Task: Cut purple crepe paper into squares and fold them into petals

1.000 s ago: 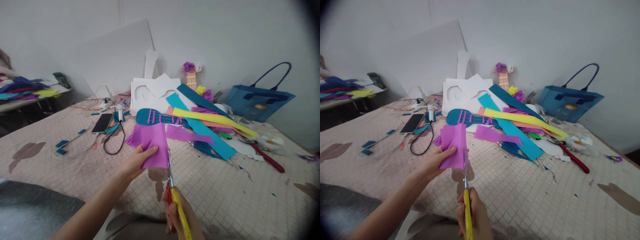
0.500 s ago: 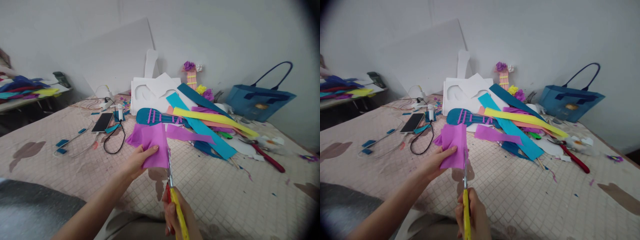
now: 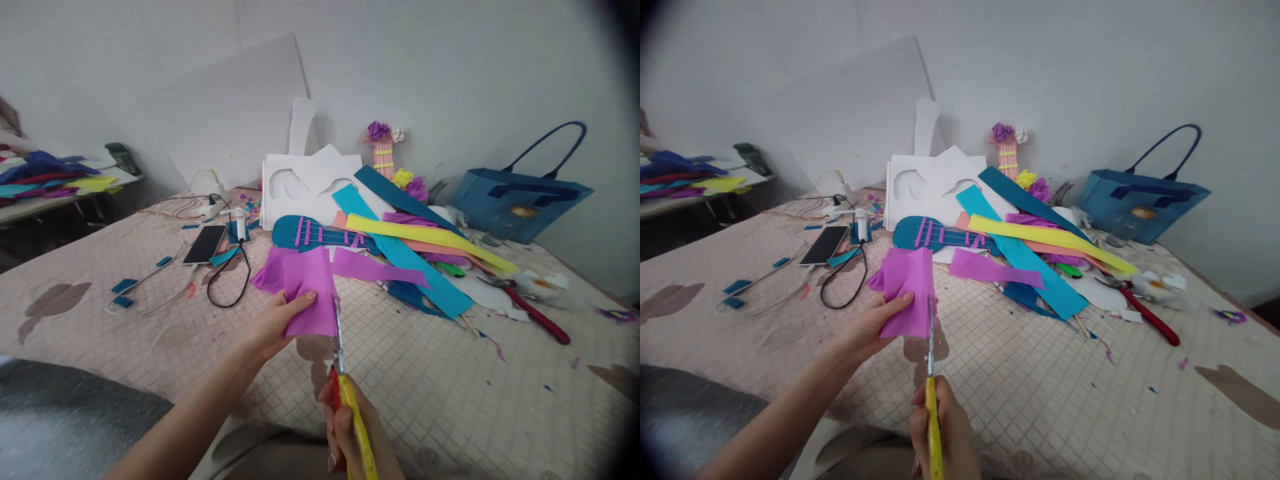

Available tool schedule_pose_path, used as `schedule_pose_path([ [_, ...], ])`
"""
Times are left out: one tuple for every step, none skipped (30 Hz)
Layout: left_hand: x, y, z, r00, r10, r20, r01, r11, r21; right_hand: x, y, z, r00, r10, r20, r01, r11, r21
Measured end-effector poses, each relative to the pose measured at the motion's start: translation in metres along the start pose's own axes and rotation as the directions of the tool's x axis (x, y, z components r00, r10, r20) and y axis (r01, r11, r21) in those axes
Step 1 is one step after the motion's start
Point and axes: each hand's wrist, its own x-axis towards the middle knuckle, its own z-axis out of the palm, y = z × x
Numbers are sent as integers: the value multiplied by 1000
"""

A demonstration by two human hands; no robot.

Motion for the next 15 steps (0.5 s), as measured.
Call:
schedule_pose_path([
  [0,0,0,1000,0,-3,0,1000,-2,0,-4,-3,999,-8,31,8,1000,6],
  [0,0,-1,1000,-2,-3,2,1000,-3,0,-7,-6,998,-10,69,9,1000,18],
  [-1,0,-1,1000,-6,1,6,1000,-6,0,-9,-8,994,-7,105,4,1000,31],
  [-1,0,-1,1000,-10,8,10,1000,-8,0,-10,-10,992,-5,130,0,999,43],
  [-2,0,-1,1000,-12,16,12,1000,-9,1,-10,-11,993,-18,118,12,999,51],
  [-2,1,-1,1000,-12,24,12,1000,-9,1,-8,-12,995,-33,96,27,998,60],
  [-3,1,-1,999,-10,30,10,1000,-6,2,-5,-11,996,-46,70,41,997,70],
  [-4,1,-1,999,-9,34,9,1000,1,3,-2,-11,997,-54,51,50,995,81],
  [-4,1,-1,999,-8,34,7,1000,9,4,1,-10,997,-52,52,47,995,93],
  [-5,1,-1,999,-9,32,9,1000,17,5,4,-9,997,-46,61,40,994,103],
  [-5,1,-1,999,-14,28,13,1000,23,6,7,-8,997,-42,71,34,994,108],
  [-6,1,-1,1000,-21,23,21,999,27,6,10,-7,996,-44,73,36,994,107],
  [-6,1,-1,1000,-28,13,28,999,26,6,12,-6,996,-51,67,44,994,102],
  [-7,1,0,999,-34,-4,34,999,20,6,13,-5,997,-58,57,52,994,94],
  [-7,1,0,999,-39,-25,40,999,11,6,15,-4,997,-65,45,61,994,87],
])
